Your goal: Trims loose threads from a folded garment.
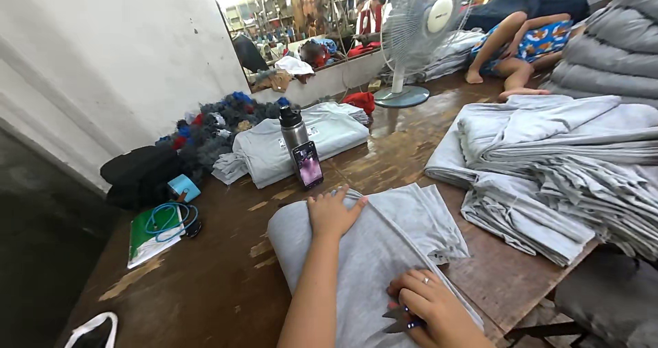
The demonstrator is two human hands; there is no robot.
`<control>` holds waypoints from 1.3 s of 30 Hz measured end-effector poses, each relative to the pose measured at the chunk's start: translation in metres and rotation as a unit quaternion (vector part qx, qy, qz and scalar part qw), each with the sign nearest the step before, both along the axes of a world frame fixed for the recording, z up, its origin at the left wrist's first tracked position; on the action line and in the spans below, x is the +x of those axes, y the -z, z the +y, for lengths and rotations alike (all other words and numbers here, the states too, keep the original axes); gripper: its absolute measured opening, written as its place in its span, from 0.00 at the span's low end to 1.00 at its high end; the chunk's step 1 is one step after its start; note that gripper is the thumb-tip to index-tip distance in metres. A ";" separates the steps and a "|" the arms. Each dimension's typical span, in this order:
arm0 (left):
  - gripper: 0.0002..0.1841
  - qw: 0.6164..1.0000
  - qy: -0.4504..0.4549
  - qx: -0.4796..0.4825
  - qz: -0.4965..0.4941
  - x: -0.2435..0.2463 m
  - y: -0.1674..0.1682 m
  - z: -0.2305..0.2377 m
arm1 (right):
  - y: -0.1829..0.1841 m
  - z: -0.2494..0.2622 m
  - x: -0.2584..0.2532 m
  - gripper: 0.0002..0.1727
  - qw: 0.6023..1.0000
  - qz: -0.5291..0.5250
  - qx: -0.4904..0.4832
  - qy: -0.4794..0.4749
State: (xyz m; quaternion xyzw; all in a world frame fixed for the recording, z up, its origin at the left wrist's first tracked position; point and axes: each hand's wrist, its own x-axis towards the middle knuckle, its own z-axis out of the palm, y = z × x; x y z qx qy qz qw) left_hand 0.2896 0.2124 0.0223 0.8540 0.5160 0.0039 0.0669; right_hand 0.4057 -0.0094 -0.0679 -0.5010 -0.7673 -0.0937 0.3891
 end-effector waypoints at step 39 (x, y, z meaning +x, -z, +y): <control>0.42 1.000 0.007 0.019 -0.022 -0.003 0.002 -0.001 | 0.000 -0.001 0.000 0.11 1.000 -0.017 -0.007 0.004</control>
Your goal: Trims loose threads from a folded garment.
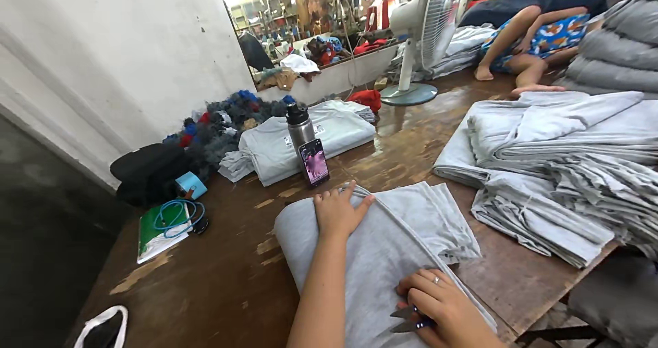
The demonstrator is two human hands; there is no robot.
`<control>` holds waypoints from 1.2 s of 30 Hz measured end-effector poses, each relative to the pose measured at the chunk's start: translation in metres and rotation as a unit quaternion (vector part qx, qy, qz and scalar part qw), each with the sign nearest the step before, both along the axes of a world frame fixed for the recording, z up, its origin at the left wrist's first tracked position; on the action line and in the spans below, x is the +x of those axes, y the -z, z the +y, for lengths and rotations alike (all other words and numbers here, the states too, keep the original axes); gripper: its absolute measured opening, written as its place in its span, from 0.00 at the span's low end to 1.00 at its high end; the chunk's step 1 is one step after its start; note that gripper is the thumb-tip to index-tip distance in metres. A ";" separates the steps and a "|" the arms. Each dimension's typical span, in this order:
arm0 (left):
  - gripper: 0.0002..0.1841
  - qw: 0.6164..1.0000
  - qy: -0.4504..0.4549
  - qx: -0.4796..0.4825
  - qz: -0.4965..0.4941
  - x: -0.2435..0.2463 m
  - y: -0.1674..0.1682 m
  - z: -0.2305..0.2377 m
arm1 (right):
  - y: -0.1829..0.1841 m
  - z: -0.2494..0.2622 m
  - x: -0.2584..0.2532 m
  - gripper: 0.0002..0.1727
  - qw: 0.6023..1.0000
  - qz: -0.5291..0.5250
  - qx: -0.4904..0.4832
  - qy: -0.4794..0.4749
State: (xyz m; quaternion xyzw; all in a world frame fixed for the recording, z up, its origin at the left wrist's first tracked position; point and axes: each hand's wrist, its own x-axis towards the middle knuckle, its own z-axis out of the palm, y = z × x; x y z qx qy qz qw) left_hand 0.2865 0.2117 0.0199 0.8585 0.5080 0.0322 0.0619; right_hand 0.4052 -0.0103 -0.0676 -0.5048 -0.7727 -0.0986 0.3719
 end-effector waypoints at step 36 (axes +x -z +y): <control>0.42 1.000 0.003 0.009 -0.007 0.000 0.002 0.000 | 0.001 0.001 0.000 0.12 1.000 -0.001 0.010 0.003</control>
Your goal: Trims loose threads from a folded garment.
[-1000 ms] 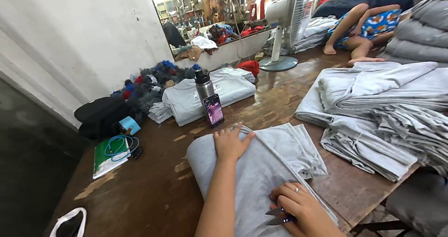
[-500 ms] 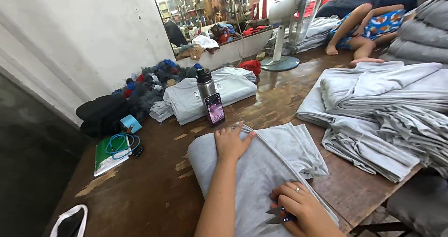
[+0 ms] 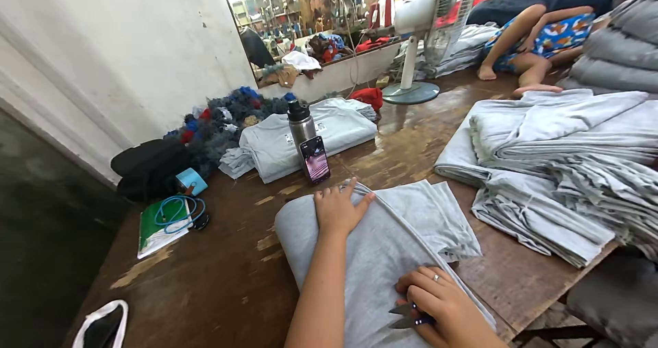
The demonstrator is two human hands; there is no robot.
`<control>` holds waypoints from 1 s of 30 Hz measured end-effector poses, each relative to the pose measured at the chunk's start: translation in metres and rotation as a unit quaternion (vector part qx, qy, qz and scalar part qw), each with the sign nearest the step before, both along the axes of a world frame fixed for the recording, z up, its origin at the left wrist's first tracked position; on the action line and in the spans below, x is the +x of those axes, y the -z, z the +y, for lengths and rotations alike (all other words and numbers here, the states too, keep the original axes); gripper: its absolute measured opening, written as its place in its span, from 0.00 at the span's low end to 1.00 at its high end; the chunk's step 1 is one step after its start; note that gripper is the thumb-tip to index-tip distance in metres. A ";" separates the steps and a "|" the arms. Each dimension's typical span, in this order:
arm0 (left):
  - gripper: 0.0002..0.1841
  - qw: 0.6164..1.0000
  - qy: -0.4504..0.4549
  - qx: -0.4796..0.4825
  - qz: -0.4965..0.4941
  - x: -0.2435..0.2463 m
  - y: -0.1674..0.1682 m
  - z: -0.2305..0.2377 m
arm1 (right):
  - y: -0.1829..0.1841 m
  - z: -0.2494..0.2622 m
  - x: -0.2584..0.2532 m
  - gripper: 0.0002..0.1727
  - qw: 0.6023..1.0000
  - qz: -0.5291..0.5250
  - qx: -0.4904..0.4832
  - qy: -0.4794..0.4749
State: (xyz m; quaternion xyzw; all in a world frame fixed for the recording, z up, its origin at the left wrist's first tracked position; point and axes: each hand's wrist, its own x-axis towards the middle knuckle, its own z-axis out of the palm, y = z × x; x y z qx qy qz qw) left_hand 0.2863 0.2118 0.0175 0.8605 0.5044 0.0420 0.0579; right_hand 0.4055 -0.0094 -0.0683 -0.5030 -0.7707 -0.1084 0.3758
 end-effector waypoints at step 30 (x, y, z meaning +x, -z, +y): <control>0.39 0.994 0.085 0.064 -0.032 -0.085 0.041 -0.128 | -0.003 -0.030 0.050 0.44 0.884 0.261 -0.317 0.224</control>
